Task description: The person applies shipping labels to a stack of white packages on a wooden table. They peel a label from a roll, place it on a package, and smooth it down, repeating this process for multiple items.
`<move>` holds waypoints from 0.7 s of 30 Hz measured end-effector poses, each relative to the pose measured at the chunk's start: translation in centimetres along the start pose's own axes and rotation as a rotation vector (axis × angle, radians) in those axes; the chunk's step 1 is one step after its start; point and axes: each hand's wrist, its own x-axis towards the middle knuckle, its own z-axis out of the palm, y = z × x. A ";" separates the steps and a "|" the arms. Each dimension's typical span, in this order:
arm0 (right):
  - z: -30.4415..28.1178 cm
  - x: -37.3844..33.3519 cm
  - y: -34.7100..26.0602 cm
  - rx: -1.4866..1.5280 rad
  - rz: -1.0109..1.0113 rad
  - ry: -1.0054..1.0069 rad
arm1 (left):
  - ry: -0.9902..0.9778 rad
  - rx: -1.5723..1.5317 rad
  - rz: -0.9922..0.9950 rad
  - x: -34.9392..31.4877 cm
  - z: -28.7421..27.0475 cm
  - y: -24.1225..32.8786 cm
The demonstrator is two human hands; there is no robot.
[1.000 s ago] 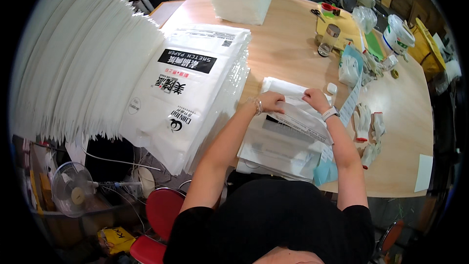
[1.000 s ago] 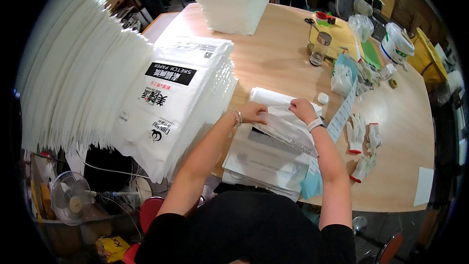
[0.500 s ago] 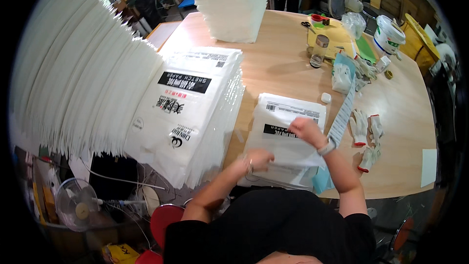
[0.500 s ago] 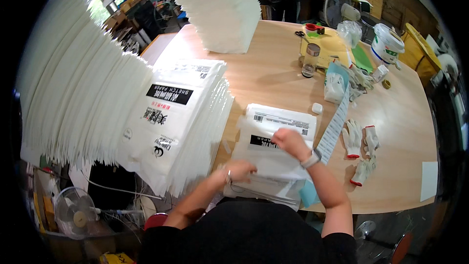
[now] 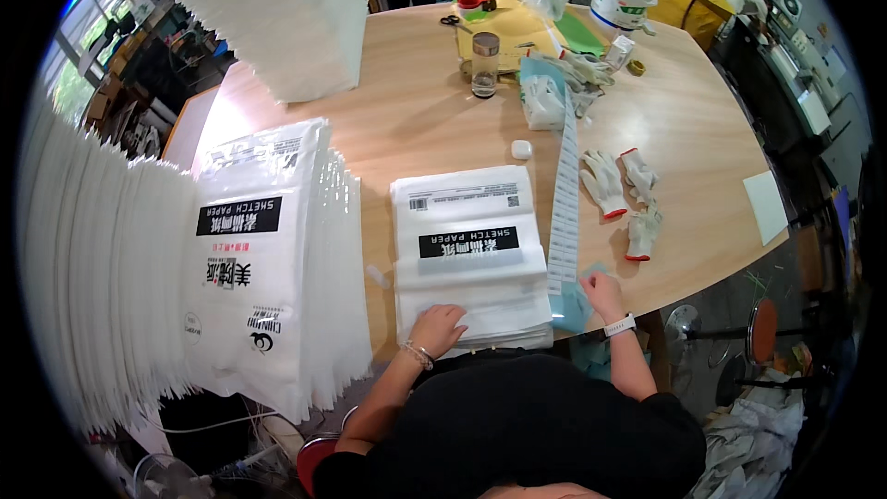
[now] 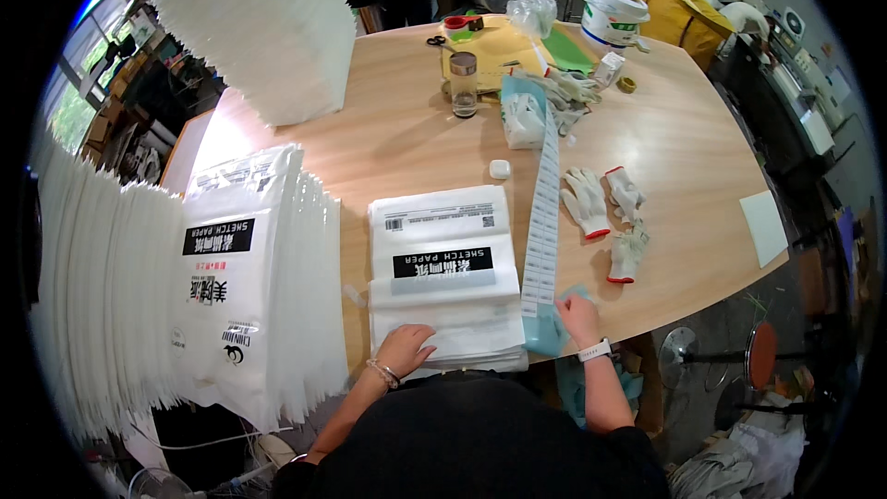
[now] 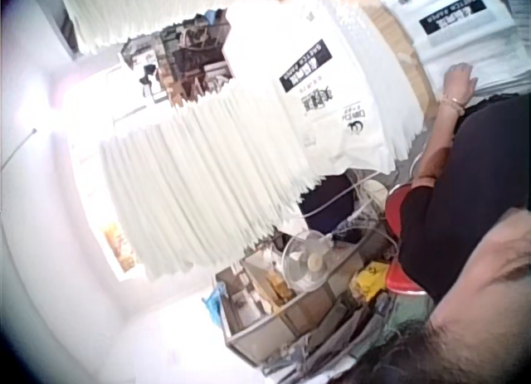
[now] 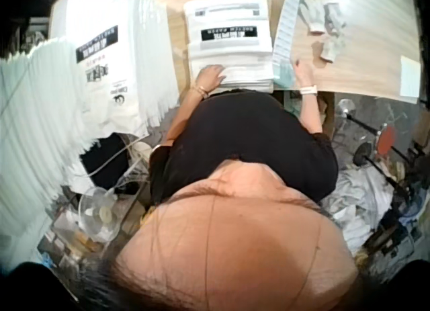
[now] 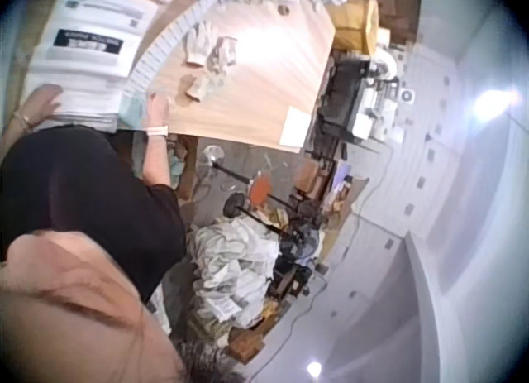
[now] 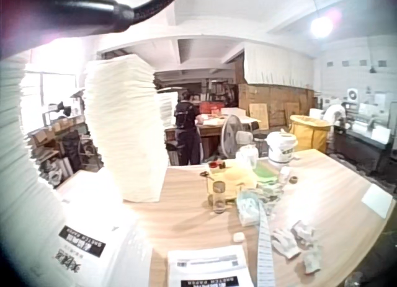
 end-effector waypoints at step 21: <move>-5.6 -2.2 -4.9 0.114 -0.400 0.360 | -0.442 -1.716 -0.524 18.1 5.4 10.8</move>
